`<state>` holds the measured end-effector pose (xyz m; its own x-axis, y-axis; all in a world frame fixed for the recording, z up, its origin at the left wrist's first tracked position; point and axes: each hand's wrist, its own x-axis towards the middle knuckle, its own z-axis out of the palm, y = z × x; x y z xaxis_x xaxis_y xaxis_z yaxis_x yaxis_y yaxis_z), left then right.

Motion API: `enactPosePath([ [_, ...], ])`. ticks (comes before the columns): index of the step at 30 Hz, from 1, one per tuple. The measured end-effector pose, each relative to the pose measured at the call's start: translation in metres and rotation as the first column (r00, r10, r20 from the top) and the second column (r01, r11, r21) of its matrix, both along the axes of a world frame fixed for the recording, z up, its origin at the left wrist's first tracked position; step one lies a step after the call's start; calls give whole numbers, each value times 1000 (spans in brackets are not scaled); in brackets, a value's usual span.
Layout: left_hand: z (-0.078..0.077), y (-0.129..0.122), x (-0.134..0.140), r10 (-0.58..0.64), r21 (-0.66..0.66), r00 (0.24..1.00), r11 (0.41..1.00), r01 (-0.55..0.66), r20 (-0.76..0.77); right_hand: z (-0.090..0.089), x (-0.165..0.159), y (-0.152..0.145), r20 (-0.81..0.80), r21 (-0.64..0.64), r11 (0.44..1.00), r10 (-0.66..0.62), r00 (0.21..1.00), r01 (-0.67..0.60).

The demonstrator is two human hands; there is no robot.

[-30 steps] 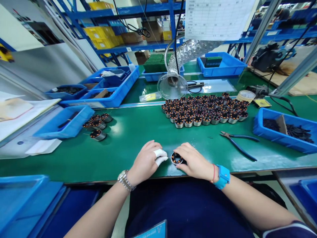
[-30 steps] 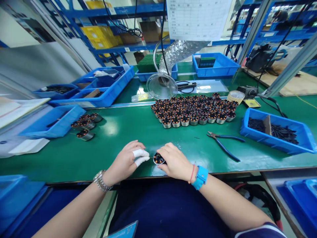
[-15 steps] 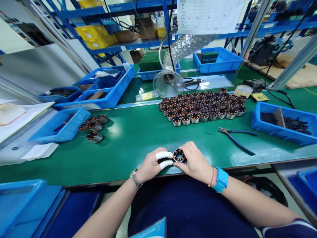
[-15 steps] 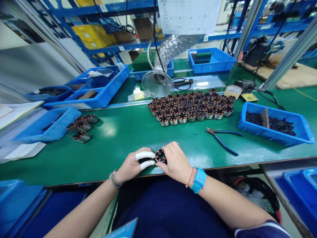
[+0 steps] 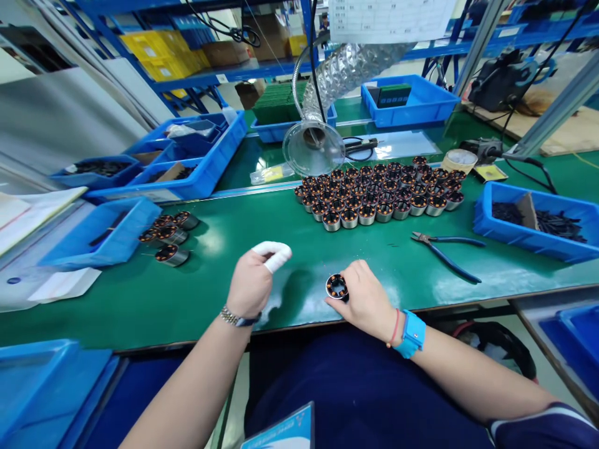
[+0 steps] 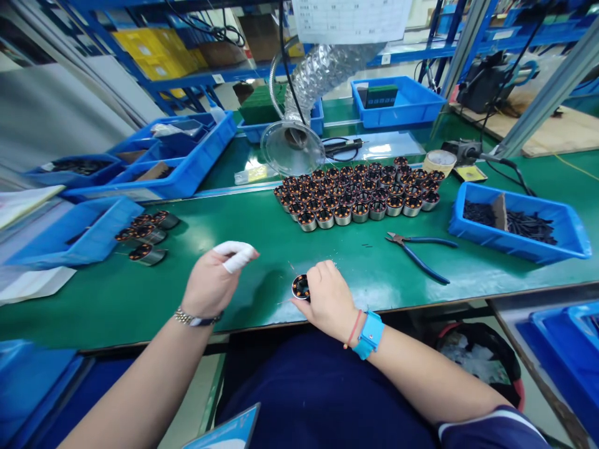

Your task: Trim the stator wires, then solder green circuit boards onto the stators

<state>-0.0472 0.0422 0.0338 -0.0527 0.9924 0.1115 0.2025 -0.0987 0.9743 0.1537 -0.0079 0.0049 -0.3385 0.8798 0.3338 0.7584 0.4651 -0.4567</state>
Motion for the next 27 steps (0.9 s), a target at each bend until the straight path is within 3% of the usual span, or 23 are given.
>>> enactPosePath([
  [2, -3, -5, -5, 33, -7, 998, 999, -33, -55, 0, 1, -1, -3, -4, 1000, -16, 1000, 16],
  [6, -18, -36, 1, -292, -153, 914, 954, 258, -282, 4, 9, -3, -92, -37, 997, 63, 994, -66],
  [8, -24, -50, 10, -363, -137, 866, 932, 336, -343, 6, 13, -2, -130, -59, 988, 132, 983, -141],
  [13, -24, -52, 28, -322, -59, 874, 944, 323, -363, 9, 17, 3, -141, -76, 976, 193, 971, -205],
  [18, 0, -31, 22, -329, -50, 831, 937, 344, -449, 5, 9, 1, -48, -43, 995, 89, 995, -91],
  [20, 11, -25, 13, -242, -35, 868, 967, 252, -434, 2, 5, -2, -21, -27, 1000, 15, 1000, -16],
  [22, 18, -22, 7, -28, 33, 935, 999, 42, -353, 0, 3, -4, -5, 9, 999, -43, 999, 43],
  [24, 16, -27, 9, 149, 54, 962, 989, -140, -230, -2, 2, -6, 9, 55, 995, -81, 997, 81],
  [25, 11, -32, 13, 155, 17, 973, 988, -155, -170, -3, 1, -6, 17, 73, 993, -94, 995, 93],
  [26, 4, -39, 20, 106, -53, 987, 992, -112, -119, -3, 1, -6, 25, 82, 991, -104, 994, 102],
  [27, -4, -46, 28, -12, -147, 998, 989, 4, -58, -4, 0, -7, 30, 84, 991, -110, 993, 107],
])
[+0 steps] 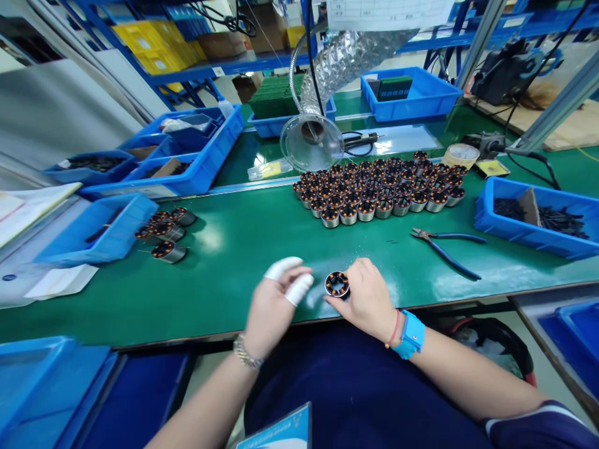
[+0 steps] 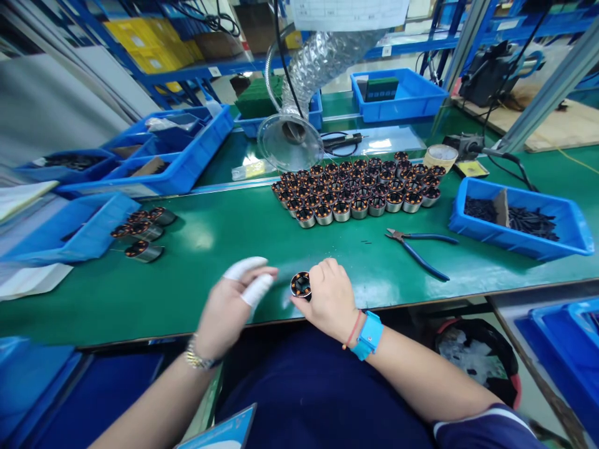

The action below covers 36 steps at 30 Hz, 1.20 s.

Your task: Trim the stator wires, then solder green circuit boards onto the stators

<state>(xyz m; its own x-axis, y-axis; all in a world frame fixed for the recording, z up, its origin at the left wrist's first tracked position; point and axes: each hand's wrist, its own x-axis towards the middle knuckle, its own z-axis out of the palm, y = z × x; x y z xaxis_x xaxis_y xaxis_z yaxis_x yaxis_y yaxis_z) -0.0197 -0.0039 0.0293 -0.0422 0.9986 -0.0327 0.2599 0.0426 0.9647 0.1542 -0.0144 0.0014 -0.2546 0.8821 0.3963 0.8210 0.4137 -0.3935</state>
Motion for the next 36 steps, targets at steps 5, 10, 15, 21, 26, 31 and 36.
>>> enactPosePath([
  [5, -29, -19, 32, -149, -79, 981, 984, 160, 121, 4, 12, -4, -46, -60, 991, 114, 992, -117],
  [10, -23, -1, 25, -231, -181, 933, 941, 287, 276, 12, 86, 9, 10, 35, 999, 26, 1000, -26],
  [15, -17, 18, 14, -405, -140, 872, 880, 453, 276, 3, 174, 29, 318, 114, 945, -328, 889, 308],
  [21, -18, 30, 13, -487, -117, 805, 827, 550, 338, -5, 188, 24, 506, -7, 920, -334, 795, 391],
  [26, -17, 32, 13, -492, -118, 774, 810, 575, 398, -8, 199, 19, 497, 34, 932, -329, 803, 360],
  [31, -19, 38, 17, -534, -123, 726, 763, 634, 433, -15, 208, 19, 511, 126, 925, -371, 776, 359],
  [36, -19, 40, 20, -508, -99, 747, 796, 598, 428, -9, 195, 14, 303, 176, 917, -395, 867, 357],
])
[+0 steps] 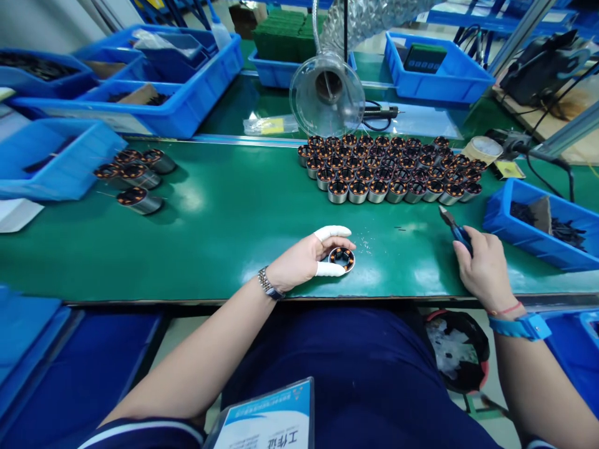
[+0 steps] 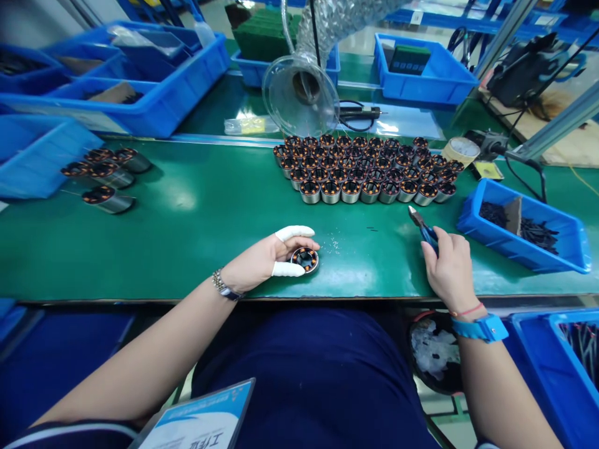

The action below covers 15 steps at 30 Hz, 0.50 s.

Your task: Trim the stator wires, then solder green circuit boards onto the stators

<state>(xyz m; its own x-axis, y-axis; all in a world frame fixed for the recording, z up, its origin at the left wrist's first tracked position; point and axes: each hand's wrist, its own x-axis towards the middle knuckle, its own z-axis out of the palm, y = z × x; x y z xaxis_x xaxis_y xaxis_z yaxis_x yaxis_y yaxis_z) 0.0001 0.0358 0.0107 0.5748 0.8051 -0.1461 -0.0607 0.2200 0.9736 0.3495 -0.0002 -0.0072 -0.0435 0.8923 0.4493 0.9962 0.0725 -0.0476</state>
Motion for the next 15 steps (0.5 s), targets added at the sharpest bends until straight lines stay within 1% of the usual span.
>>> enactPosePath([
  [3, 2, -2, 1, 5, -10, 1000, 1000, -5, 17, 15, -21, -7, -119, 44, 999, 33, 992, -28],
  [5, 4, -3, 4, 34, -37, 999, 999, -33, 30, 26, -40, -12, -147, 35, 994, 112, 983, -108],
  [6, 4, -4, 7, 67, -52, 997, 997, -65, 31, 31, -49, -14, -153, 19, 986, 165, 974, -164],
  [8, 5, -5, 15, 173, -78, 985, 982, -171, 18, 38, -66, -17, -171, -35, 961, 263, 949, -273],
  [10, 5, -4, 23, 278, -73, 961, 958, -277, -7, 42, -79, -18, -190, -86, 929, 339, 921, -360],
  [11, 5, -4, 27, 312, -58, 950, 948, -312, -19, 43, -84, -18, -192, -111, 915, 362, 912, -387],
  [13, 5, -3, 33, 340, -32, 940, 940, -341, -35, 43, -91, -17, -173, -161, 897, 385, 907, -411],
  [15, 4, -2, 36, 345, -23, 938, 938, -346, -39, 43, -95, -16, -132, -187, 894, 388, 912, -407],
])
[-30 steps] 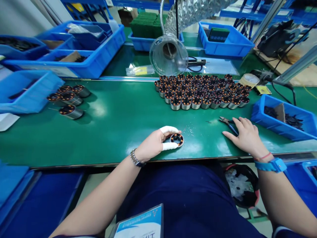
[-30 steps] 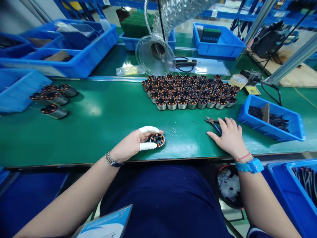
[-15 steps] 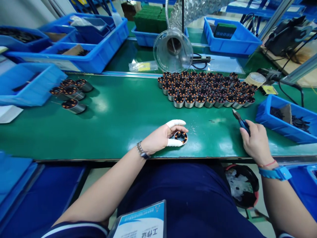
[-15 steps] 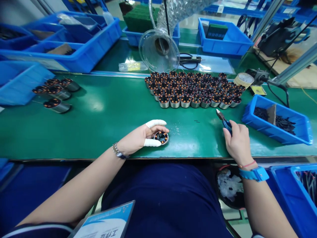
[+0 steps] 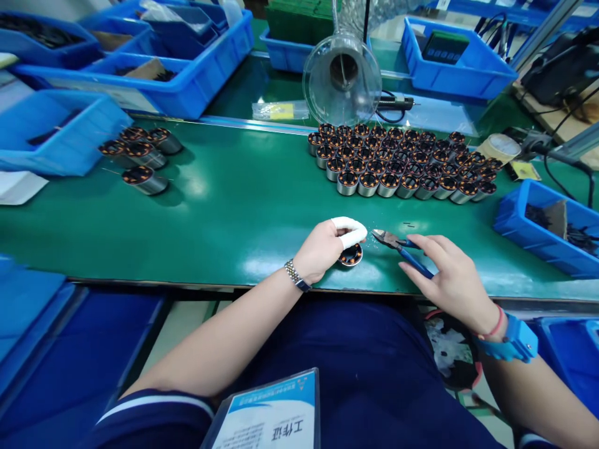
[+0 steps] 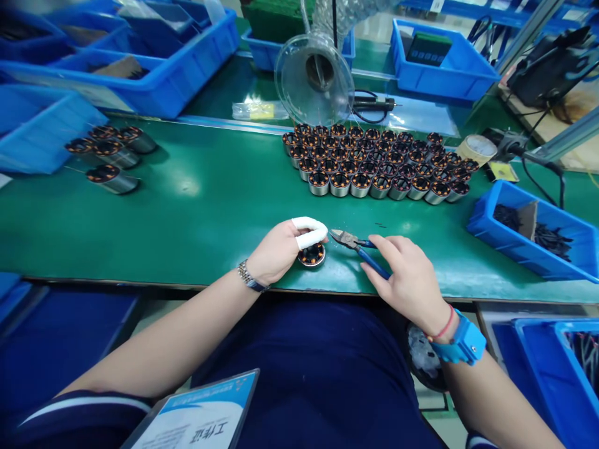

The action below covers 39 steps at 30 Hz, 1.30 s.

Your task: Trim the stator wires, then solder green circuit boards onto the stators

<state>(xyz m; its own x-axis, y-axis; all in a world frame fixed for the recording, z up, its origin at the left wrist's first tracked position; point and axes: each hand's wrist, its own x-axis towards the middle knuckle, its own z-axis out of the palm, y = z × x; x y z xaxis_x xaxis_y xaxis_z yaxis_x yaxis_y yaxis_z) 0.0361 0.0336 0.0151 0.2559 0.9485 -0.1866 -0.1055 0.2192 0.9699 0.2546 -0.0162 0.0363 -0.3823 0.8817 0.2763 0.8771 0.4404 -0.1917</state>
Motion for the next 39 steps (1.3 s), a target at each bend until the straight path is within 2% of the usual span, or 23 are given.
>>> enactPosePath([
  [19, 2, -1, 0, 17, -13, 1000, 1000, -17, 14, 1, -10, 6, 99, 66, 998, -1, 995, -5],
  [39, 5, -2, 1, 31, -37, 999, 999, -30, 18, 5, -9, 4, 101, 32, 999, 0, 995, -4],
])
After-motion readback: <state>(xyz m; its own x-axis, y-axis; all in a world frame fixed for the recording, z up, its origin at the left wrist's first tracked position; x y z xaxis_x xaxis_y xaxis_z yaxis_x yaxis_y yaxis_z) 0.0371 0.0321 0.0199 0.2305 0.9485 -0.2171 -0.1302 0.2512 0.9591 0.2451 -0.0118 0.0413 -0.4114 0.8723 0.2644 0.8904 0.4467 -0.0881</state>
